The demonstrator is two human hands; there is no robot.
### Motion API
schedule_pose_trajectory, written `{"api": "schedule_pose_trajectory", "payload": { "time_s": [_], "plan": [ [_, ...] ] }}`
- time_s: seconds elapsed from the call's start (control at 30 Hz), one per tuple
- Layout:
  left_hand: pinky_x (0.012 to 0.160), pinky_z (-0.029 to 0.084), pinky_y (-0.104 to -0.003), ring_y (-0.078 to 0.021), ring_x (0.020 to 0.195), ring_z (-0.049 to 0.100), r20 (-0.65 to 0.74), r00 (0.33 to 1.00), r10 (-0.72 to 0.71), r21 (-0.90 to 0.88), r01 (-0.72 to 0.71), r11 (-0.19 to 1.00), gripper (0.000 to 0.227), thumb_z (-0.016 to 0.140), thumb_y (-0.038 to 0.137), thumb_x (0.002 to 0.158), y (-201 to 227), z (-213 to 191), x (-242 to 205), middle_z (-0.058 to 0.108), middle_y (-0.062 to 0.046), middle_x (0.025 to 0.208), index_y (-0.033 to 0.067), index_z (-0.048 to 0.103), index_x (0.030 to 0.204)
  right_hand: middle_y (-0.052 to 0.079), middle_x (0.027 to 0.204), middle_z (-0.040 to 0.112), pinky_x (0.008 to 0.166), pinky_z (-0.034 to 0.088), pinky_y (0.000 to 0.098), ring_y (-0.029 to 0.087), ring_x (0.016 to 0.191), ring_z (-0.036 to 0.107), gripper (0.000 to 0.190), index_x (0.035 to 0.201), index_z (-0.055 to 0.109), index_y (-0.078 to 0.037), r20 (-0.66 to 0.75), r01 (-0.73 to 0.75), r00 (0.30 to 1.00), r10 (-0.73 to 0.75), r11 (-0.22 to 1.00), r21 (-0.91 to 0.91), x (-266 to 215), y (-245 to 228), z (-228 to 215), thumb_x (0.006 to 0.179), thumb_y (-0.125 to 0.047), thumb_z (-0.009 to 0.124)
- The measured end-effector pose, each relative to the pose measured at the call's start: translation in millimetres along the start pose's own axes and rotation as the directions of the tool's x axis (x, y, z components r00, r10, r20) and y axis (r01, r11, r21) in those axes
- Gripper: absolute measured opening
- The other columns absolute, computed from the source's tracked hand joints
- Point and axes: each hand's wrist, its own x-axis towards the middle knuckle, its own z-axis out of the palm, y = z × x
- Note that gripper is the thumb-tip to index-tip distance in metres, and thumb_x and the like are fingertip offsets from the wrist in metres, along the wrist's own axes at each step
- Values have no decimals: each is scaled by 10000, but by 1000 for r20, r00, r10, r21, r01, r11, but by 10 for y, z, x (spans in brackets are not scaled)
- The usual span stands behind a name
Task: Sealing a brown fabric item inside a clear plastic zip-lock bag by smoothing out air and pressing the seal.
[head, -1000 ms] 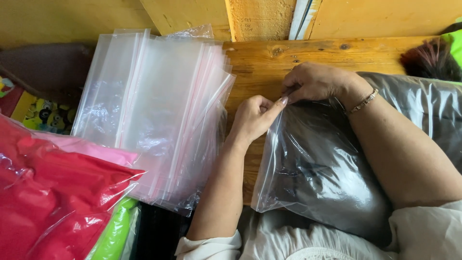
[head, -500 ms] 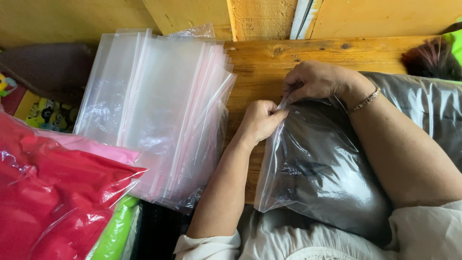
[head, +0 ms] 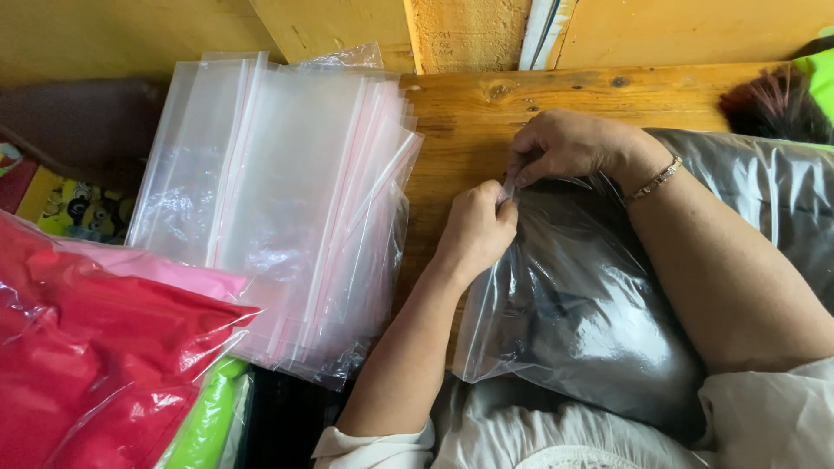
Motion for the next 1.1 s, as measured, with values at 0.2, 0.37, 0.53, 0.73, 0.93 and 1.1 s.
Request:
{"api": "schedule_pose_trajectory", "payload": {
  "time_s": [0.2, 0.37, 0.53, 0.73, 0.93, 1.1],
  "plan": [
    [634, 528, -476, -416, 829, 645, 27, 999, -23, -7, 24, 1000, 200, 514, 172, 820, -40, 35, 22, 627, -248, 739, -17, 577, 805, 169, 894, 705, 784, 501, 462, 372, 861, 661, 379, 948, 746, -105, -140, 6, 990, -2, 1000, 29, -162, -225, -229, 619, -266, 845],
    [515, 394, -403, -268, 566, 529, 96, 989, -108, 63, 103, 993, 205, 438, 77, 892, -29, 26, 33, 552, -134, 639, 31, 470, 695, 95, 1130, 642, 938, 390, 354, 250, 1036, 581, 456, 1075, 707, -136, -332, 62, 931, -150, 963, -261, -193, 213, -695, 683, -351, 796],
    [584, 428, -401, -276, 647, 561, 102, 987, -126, 150, 110, 983, 196, 411, 96, 909, -64, -12, 65, 574, -126, 697, 36, 497, 744, 83, 1333, 555, 1020, 413, 471, 314, 1193, 541, 692, 1285, 571, -171, -146, -541, 832, 535, 722, -431, -690, -171, -921, 704, -519, 715],
    [500, 351, -379, -212, 530, 473, 23, 999, -45, 4, 45, 999, 279, 525, 146, 912, -78, -72, 65, 527, -88, 611, 48, 416, 674, 66, 1417, 468, 1122, 353, 447, 287, 1328, 437, 938, 1397, 399, -154, 12, -661, 704, 711, 660, -357, -1070, 146, -698, 624, -445, 844],
    [502, 276, -305, -97, 551, 326, -3, 1000, 20, -307, -20, 952, 343, 558, 217, 915, 73, -294, 1, 361, 34, 604, 141, 345, 657, 89, 821, 761, 667, 485, 334, 240, 762, 660, 417, 917, 762, -104, -145, -639, 759, 635, 681, -357, -1262, -8, -724, 605, -341, 904],
    [309, 391, -210, -66, 404, 457, 26, 998, 60, -764, -19, 644, 150, 548, 205, 918, 609, -813, -283, 536, 25, 646, 84, 634, 944, 98, 739, 688, 600, 435, 364, 267, 706, 606, 423, 842, 726, -123, -316, -609, 792, 522, 712, -349, -1403, -449, -888, 590, -437, 857]
  ]
}}
